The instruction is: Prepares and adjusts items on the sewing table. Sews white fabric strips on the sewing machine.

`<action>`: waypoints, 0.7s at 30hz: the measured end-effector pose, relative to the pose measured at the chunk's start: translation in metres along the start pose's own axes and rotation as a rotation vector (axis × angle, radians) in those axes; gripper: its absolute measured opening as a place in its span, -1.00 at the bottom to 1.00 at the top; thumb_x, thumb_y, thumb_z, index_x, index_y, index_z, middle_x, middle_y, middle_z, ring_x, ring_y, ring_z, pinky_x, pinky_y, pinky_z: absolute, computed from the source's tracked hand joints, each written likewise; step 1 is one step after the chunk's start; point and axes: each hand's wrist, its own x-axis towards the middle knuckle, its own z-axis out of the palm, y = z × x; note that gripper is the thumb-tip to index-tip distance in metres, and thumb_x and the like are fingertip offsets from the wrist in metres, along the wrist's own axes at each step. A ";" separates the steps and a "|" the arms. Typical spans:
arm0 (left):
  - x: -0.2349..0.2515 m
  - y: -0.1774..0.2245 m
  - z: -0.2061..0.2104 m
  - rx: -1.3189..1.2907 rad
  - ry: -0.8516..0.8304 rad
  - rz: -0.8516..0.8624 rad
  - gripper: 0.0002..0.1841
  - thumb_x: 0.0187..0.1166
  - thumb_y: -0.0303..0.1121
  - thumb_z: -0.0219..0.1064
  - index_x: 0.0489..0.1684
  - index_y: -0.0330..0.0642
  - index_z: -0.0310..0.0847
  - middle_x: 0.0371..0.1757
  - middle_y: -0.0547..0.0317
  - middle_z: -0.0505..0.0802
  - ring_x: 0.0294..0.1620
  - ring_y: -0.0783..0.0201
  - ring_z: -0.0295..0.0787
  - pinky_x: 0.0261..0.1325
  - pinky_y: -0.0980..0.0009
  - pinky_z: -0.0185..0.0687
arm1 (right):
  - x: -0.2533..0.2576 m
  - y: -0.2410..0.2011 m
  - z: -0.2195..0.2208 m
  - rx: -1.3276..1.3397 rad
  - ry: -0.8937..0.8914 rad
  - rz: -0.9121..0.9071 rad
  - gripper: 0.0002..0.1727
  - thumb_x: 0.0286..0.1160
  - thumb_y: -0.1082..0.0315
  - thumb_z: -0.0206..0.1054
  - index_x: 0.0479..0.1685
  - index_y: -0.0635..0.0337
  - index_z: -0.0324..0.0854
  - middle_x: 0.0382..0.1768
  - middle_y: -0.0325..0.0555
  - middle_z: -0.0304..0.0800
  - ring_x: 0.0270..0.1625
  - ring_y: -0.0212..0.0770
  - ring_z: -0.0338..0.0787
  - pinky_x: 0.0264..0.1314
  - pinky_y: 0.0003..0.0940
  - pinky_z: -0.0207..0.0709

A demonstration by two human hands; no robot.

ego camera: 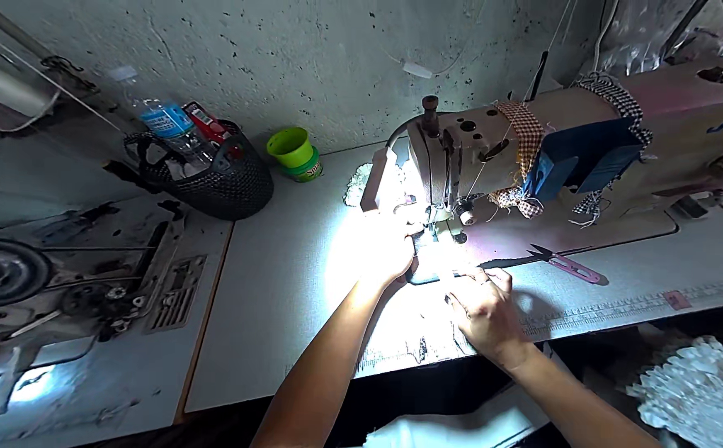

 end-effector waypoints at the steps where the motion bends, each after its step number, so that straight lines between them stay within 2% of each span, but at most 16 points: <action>1: 0.000 -0.001 0.001 -0.001 0.004 0.003 -0.56 0.67 -0.61 -0.04 0.26 -0.29 0.78 0.40 -0.10 0.74 0.51 0.00 0.56 0.59 0.04 0.33 | 0.004 0.002 0.004 -0.005 0.004 -0.014 -0.73 0.53 0.24 0.26 -0.17 0.05 0.91 -0.09 -0.15 0.96 0.17 -0.06 0.85 0.40 0.03 0.46; 4: 0.001 -0.006 0.003 0.034 0.033 0.056 -0.58 0.62 -0.61 -0.02 0.16 -0.29 0.82 0.36 -0.10 0.75 0.48 -0.03 0.56 0.57 0.01 0.32 | 0.020 0.006 0.013 0.003 0.020 -0.053 -0.77 0.48 0.32 0.29 -0.22 0.12 0.90 -0.07 -0.07 0.96 0.21 0.02 0.86 0.41 0.07 0.51; 6: -0.001 -0.006 0.002 0.056 0.046 0.061 -0.58 0.64 -0.60 0.01 0.18 -0.25 0.83 0.38 -0.07 0.76 0.50 -0.02 0.56 0.59 0.02 0.34 | 0.031 0.007 0.017 0.015 0.018 -0.058 -0.79 0.42 0.41 0.29 -0.23 0.15 0.89 -0.05 -0.03 0.95 0.22 0.01 0.85 0.40 0.05 0.53; 8: 0.000 -0.007 0.002 0.035 0.048 0.038 -0.62 0.65 -0.57 0.04 0.19 -0.27 0.81 0.40 -0.07 0.76 0.51 0.00 0.57 0.59 0.03 0.37 | 0.041 0.011 0.023 0.012 0.028 -0.048 -0.78 0.43 0.44 0.28 -0.21 0.16 0.89 -0.08 -0.04 0.94 0.15 0.00 0.85 0.33 0.01 0.53; 10: 0.000 -0.008 0.001 -0.046 0.028 0.042 -0.68 0.67 -0.48 0.16 0.19 -0.31 0.81 0.45 -0.13 0.71 0.55 -0.01 0.53 0.62 0.04 0.33 | 0.046 0.014 0.027 0.010 0.027 -0.036 -0.80 0.46 0.42 0.30 -0.19 0.17 0.88 -0.11 -0.03 0.92 0.09 0.01 0.84 0.30 0.01 0.53; 12: -0.001 -0.006 -0.002 -0.081 0.006 0.050 -0.72 0.64 -0.30 0.36 0.10 -0.28 0.83 0.35 -0.07 0.75 0.43 0.06 0.60 0.52 0.09 0.44 | 0.047 0.014 0.028 0.028 0.025 -0.010 -0.77 0.49 0.40 0.30 -0.08 0.14 0.89 -0.10 -0.05 0.93 0.09 0.01 0.84 0.32 0.01 0.52; 14: -0.002 -0.005 -0.004 -0.063 -0.005 0.042 -0.65 0.56 -0.16 0.45 0.11 -0.23 0.85 0.34 -0.02 0.77 0.41 0.09 0.62 0.48 0.08 0.47 | 0.046 0.014 0.026 0.044 0.027 -0.001 -0.74 0.52 0.39 0.29 -0.02 0.09 0.90 -0.08 -0.10 0.94 0.09 -0.02 0.83 0.31 0.00 0.50; 17: -0.002 -0.005 -0.002 -0.049 -0.016 0.036 -0.59 0.45 -0.15 0.53 0.14 -0.22 0.84 0.40 -0.03 0.73 0.47 0.04 0.56 0.52 0.02 0.41 | 0.041 0.019 0.027 0.072 0.034 -0.010 -0.78 0.53 0.35 0.30 -0.15 0.06 0.91 -0.08 -0.15 0.95 0.09 -0.04 0.82 0.32 0.02 0.47; 21: -0.001 -0.006 -0.003 -0.059 -0.047 0.012 -0.48 0.39 -0.05 0.57 0.23 -0.20 0.80 0.48 -0.03 0.69 0.54 0.03 0.51 0.60 0.01 0.34 | 0.032 0.028 0.016 0.162 -0.045 -0.011 -0.75 0.54 0.27 0.28 -0.10 -0.03 0.92 0.03 -0.26 0.94 0.22 -0.12 0.78 0.41 0.03 0.42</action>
